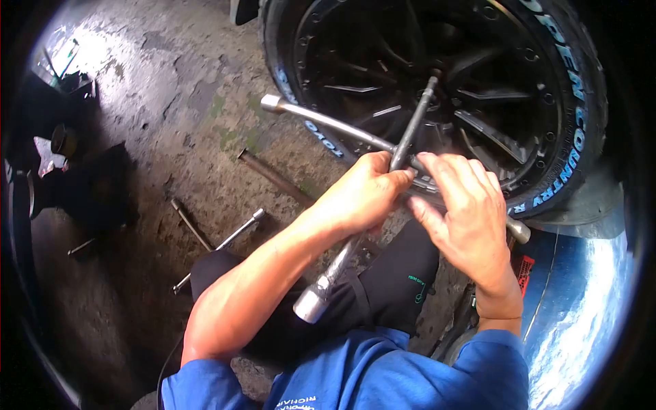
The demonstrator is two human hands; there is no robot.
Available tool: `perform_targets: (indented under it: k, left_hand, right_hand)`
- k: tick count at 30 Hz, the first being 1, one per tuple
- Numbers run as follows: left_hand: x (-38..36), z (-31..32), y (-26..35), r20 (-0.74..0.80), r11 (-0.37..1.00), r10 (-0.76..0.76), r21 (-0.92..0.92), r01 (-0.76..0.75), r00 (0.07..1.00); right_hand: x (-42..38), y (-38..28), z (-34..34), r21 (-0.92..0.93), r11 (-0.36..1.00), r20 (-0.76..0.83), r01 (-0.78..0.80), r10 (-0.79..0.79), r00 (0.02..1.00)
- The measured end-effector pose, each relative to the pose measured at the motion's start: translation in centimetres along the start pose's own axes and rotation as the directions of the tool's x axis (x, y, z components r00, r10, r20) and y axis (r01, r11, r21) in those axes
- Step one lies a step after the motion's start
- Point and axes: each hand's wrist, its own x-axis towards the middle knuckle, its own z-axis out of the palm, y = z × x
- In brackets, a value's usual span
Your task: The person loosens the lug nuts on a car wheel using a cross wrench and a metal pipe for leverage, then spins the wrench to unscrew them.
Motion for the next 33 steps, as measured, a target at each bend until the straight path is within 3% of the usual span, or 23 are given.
perform_targets:
  k: [3, 5, 6, 7, 10, 17, 19, 21, 23, 25, 27, 29, 32, 33]
  left_hand:
    - [-0.1, -1.4, -0.4, 0.022, 0.999, 0.041, 0.022, -0.042, 0.999]
    - [0.3, -1.6, -0.6, 0.045, 0.998, 0.03, 0.055, -0.033, 0.999]
    - [0.4, -1.4, -0.7, 0.024, 0.997, 0.027, 0.066, -0.029, 0.999]
    - [0.5, -1.3, -0.8, 0.036, 0.997, 0.03, 0.067, -0.032, 0.999]
    - [0.4, -1.2, -0.4, 0.048, 1.0, -0.003, -0.008, 0.003, 0.999]
    - [0.1, -1.5, 0.8, 0.018, 0.992, -0.112, 0.058, 0.111, 0.994]
    - [0.2, -1.4, 0.9, -0.055, 0.951, -0.053, 0.301, 0.067, 0.997]
    - [0.5, -1.6, 1.1, -0.078, 0.906, -0.055, 0.416, 0.082, 0.995]
    - [0.2, -1.6, 1.5, -0.094, 0.948, -0.125, 0.283, 0.147, 0.988]
    - [-0.7, -2.0, 1.2, -0.201, 0.908, -0.146, 0.361, 0.211, 0.969]
    - [-2.7, -2.5, -1.9, -0.271, 0.933, -0.134, 0.289, 0.213, 0.953]
    - [-6.4, -2.3, -1.4, -0.337, 0.841, -0.397, 0.24, 0.485, 0.854]
    - [-11.8, -4.4, -1.2, -0.332, 0.873, -0.395, 0.156, 0.463, 0.857]
    - [-13.4, -5.3, -0.7, -0.437, 0.87, -0.377, 0.135, 0.474, 0.817]
  right_hand:
    - [0.2, -0.9, 1.6, 0.026, 0.996, -0.073, 0.089, -0.087, 0.994]
    - [0.1, -0.1, 2.5, -0.064, 0.997, 0.021, -0.051, 0.053, 0.998]
    - [0.1, -0.1, 2.7, -0.129, 0.992, -0.078, 0.01, -0.02, 0.997]
    - [0.2, 0.2, 2.8, -0.138, 0.99, -0.078, 0.001, -0.012, 0.997]
    - [0.5, 0.5, 2.8, 0.01, 0.999, -0.125, -0.049, 0.05, 0.991]
    - [1.0, 0.7, 2.9, 0.029, 0.999, -0.075, -0.04, 0.043, 0.996]
    - [1.2, 0.9, 2.6, 0.092, 0.995, -0.038, -0.048, 0.051, 0.998]
    - [1.4, 1.6, 2.3, 0.202, 0.977, 0.01, -0.073, 0.072, 0.997]
    - [1.7, 1.9, 1.5, 0.285, 0.945, 0.109, -0.16, 0.133, 0.985]
    - [2.2, 2.2, 1.1, 0.36, 0.893, 0.223, -0.27, 0.199, 0.954]
    - [2.5, 2.2, 0.9, 0.369, 0.864, 0.299, -0.342, 0.238, 0.924]
    - [2.8, 2.3, 1.0, 0.387, 0.846, 0.335, -0.367, 0.242, 0.911]
    - [3.0, 2.2, 0.9, 0.392, 0.817, 0.379, -0.424, 0.276, 0.883]
    - [3.0, 2.3, 1.1, 0.376, 0.822, 0.387, -0.428, 0.28, 0.878]
